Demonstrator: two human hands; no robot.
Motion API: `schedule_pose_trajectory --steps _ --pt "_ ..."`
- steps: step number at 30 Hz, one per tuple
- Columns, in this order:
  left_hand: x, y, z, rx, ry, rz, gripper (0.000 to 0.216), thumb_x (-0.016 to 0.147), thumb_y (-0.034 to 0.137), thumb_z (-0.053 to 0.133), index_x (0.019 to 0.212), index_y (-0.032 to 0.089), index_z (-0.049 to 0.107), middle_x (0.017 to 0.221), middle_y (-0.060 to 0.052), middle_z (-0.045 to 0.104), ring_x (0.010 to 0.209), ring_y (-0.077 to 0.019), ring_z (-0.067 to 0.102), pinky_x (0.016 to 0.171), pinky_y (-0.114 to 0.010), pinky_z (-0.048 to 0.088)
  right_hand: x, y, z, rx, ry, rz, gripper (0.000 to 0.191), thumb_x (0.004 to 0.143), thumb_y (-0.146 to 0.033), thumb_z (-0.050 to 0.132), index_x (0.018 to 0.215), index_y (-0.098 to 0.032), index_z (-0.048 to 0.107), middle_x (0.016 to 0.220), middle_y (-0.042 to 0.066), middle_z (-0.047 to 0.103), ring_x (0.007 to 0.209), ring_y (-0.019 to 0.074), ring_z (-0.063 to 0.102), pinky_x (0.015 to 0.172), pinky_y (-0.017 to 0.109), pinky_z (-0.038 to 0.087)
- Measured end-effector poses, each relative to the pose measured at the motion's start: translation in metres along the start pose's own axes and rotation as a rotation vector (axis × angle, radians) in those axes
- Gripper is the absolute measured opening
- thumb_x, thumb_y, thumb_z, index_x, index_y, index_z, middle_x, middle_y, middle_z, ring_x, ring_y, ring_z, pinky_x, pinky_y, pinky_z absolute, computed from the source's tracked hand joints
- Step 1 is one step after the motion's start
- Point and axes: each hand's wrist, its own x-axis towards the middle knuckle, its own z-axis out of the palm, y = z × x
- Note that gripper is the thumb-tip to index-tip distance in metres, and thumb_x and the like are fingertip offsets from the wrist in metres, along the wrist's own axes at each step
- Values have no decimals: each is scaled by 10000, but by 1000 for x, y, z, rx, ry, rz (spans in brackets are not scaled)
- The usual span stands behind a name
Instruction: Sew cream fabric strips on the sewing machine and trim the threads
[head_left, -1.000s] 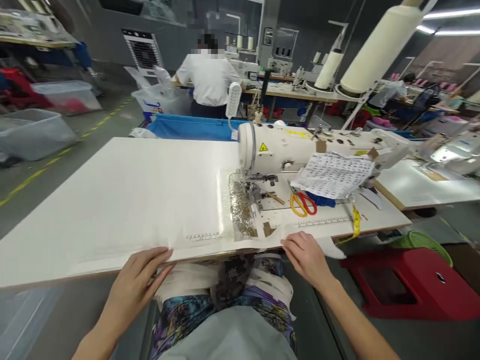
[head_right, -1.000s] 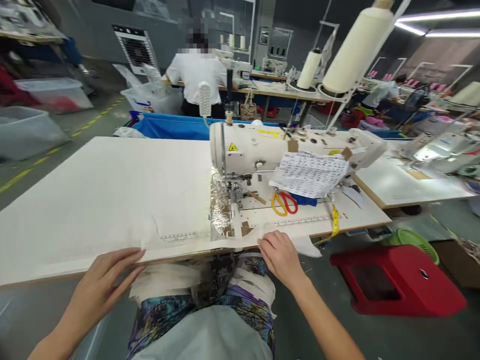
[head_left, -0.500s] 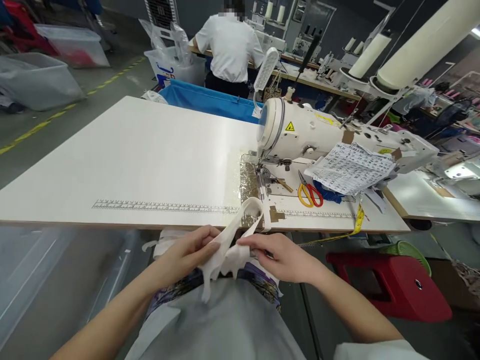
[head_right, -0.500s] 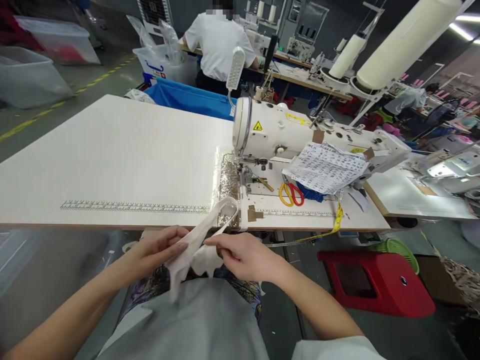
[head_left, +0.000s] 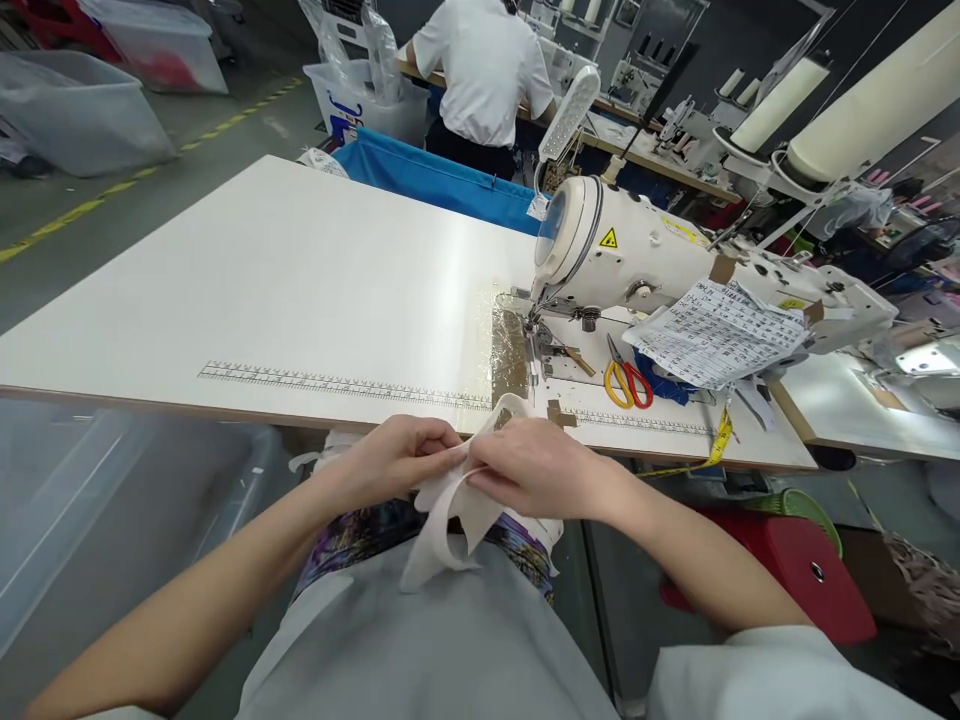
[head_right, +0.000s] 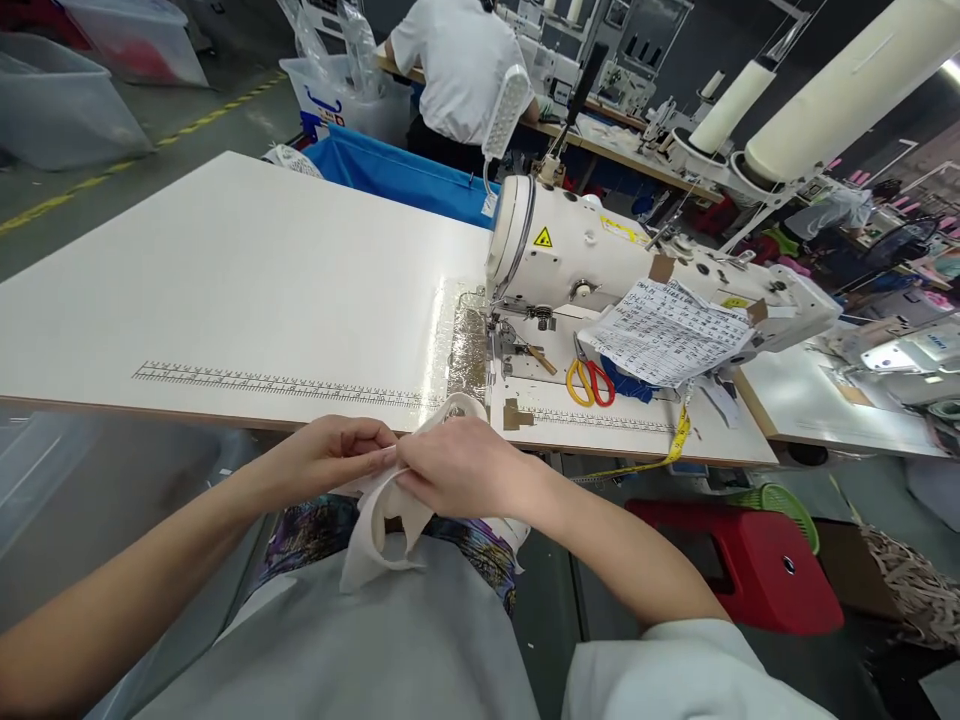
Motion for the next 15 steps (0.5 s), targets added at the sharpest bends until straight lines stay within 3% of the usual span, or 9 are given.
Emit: schedule_pose_trajectory --steps 4,15 --pt "-3 7 -1 43 -6 4 436 867 556 545 756 140 613 559 33 400 520 -89 285 471 -210 208 7 5 -1 133 -23 95 132 943 -190 503 852 -160 592 763 8 656 690 142 566 584 257 290" --pt "1 5 -2 162 -9 64 420 924 534 489 785 152 598 618 19 460 558 -111 355 511 -228 250 6 13 8 407 19 190 118 906 -181 502 789 -181 523 719 2 605 686 137 523 587 253 289"
